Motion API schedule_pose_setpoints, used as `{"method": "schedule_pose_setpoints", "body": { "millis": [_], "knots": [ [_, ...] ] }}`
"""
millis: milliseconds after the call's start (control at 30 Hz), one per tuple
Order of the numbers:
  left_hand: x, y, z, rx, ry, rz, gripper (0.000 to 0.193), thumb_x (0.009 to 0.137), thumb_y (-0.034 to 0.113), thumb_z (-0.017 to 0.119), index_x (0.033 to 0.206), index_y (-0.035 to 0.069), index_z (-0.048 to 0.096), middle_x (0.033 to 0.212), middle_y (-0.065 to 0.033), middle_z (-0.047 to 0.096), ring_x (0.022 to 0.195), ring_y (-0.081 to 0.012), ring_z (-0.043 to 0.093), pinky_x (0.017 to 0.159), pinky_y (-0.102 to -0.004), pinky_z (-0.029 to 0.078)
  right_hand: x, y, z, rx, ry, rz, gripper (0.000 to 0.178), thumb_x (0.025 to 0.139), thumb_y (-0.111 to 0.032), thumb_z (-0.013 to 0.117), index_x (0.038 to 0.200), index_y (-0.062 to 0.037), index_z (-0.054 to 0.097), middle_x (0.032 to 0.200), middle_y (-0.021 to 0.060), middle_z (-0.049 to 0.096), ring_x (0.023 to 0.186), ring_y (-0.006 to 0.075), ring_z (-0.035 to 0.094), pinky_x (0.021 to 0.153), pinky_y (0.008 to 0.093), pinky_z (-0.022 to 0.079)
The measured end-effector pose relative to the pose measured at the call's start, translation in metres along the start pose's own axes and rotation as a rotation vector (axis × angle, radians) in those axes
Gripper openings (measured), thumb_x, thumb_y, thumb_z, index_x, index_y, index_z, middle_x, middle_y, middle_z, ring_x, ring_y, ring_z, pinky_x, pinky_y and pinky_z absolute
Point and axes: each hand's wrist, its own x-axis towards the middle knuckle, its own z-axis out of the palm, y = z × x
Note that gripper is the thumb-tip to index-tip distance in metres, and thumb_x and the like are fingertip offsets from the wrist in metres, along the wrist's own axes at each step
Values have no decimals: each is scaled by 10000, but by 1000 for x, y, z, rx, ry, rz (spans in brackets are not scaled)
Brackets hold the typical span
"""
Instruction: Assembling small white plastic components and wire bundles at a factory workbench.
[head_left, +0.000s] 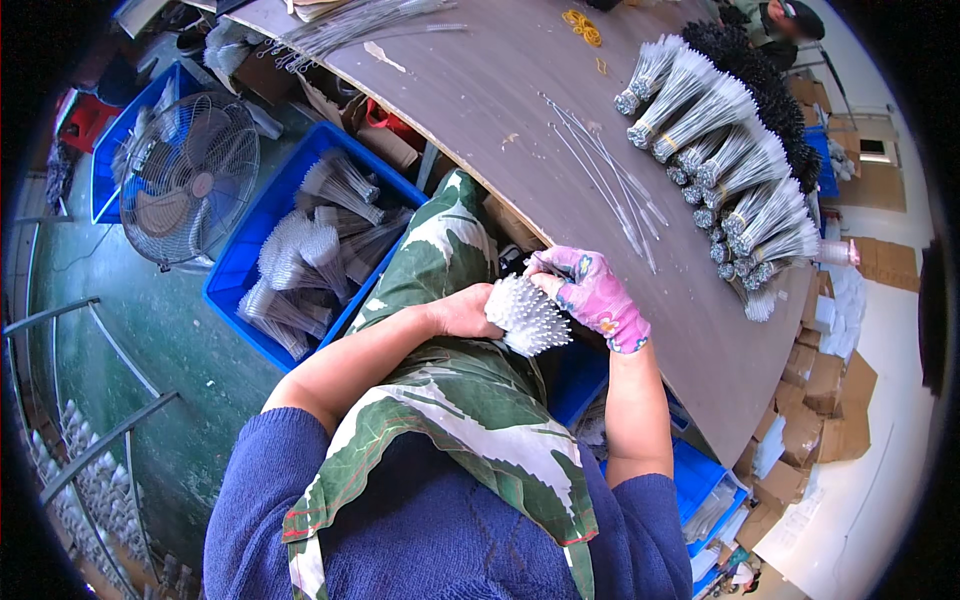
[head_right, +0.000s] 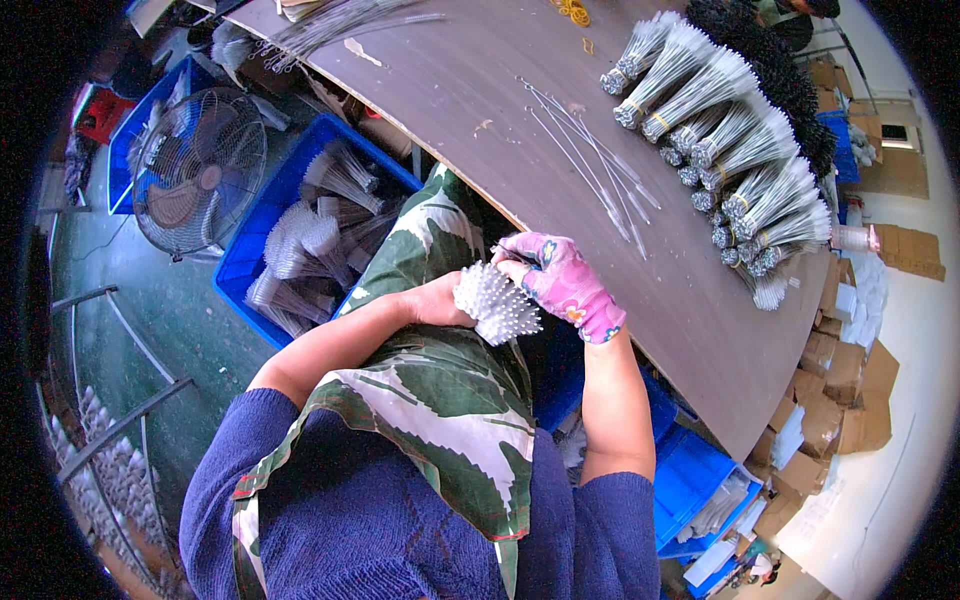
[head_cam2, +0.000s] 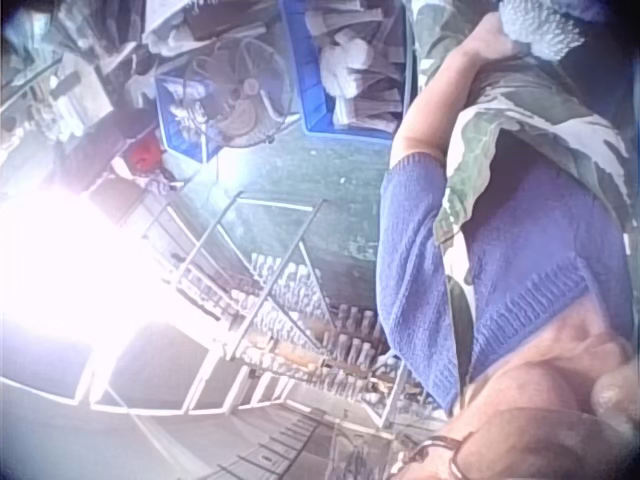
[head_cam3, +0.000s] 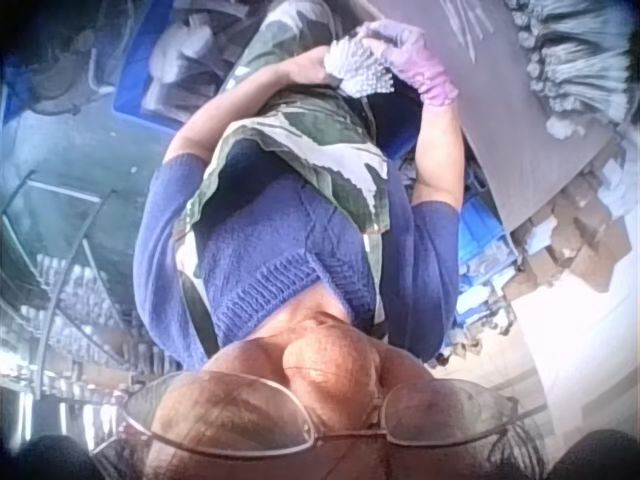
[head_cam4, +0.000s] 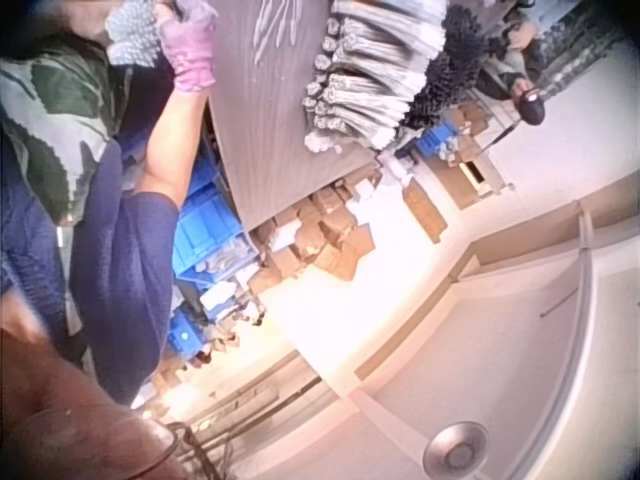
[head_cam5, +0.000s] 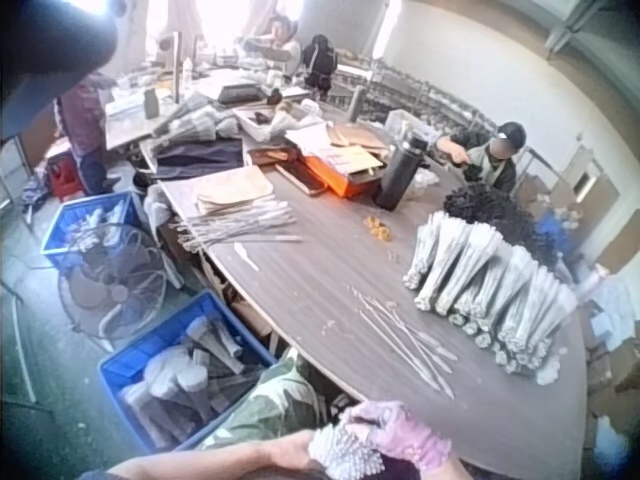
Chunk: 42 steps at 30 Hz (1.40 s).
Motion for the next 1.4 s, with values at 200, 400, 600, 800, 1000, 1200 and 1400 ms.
{"method": "schedule_pose_setpoints", "body": {
  "millis": [200,400,600,800,1000,1200,1400],
  "knots": [
    [3,-6,2,-54,-39,-14,374,648,15,644,1015,25,577,941,-49,632,924,-148,567,880,-296,431,-4,28,12,-182,102,-195,112,853,-38,570,961,-13,585,841,16,592,776,92,555,720,250,458],
    [-1,-7,2,-57,-100,-43,434,701,28,652,1126,31,565,1084,-62,614,1037,-165,552,949,-309,408,-14,-11,-17,451,813,-416,25,919,-105,519,912,-86,534,799,0,531,648,76,488,570,216,427],
    [0,-10,-3,-112,9,-18,421,650,3,612,1070,17,579,1000,-59,627,985,-167,550,928,-301,406,-46,9,-96,621,1329,-301,17,876,-81,557,866,-74,569,707,43,555,525,114,505,393,205,351],
    [4,-12,0,-104,-12,-23,415,652,5,606,1065,14,577,966,-52,629,948,-163,555,900,-294,417,-28,75,-86,651,1432,7,71,905,-136,538,942,-92,580,778,67,633,489,89,516,368,199,333],
    [-1,0,0,-136,26,-64,416,650,-14,597,1065,5,571,976,-45,619,951,-151,544,897,-286,415,-36,86,-58,663,1419,45,245,904,-123,542,1143,-84,507,805,98,637,475,91,501,406,200,376],
    [0,-12,-4,-121,-45,-111,573,656,-21,634,1209,32,493,1143,-51,575,1084,-162,511,977,-310,371,-54,38,-25,418,831,67,178,927,-137,514,1070,-69,597,782,49,612,575,71,521,487,190,403],
    [0,-3,1,-124,-6,-73,590,659,-17,638,1227,39,487,1177,-58,562,1109,-171,498,989,-318,361,-65,29,8,334,288,314,332,923,-195,524,1221,-50,522,840,23,594,614,72,513,531,196,389]
  ]
}}
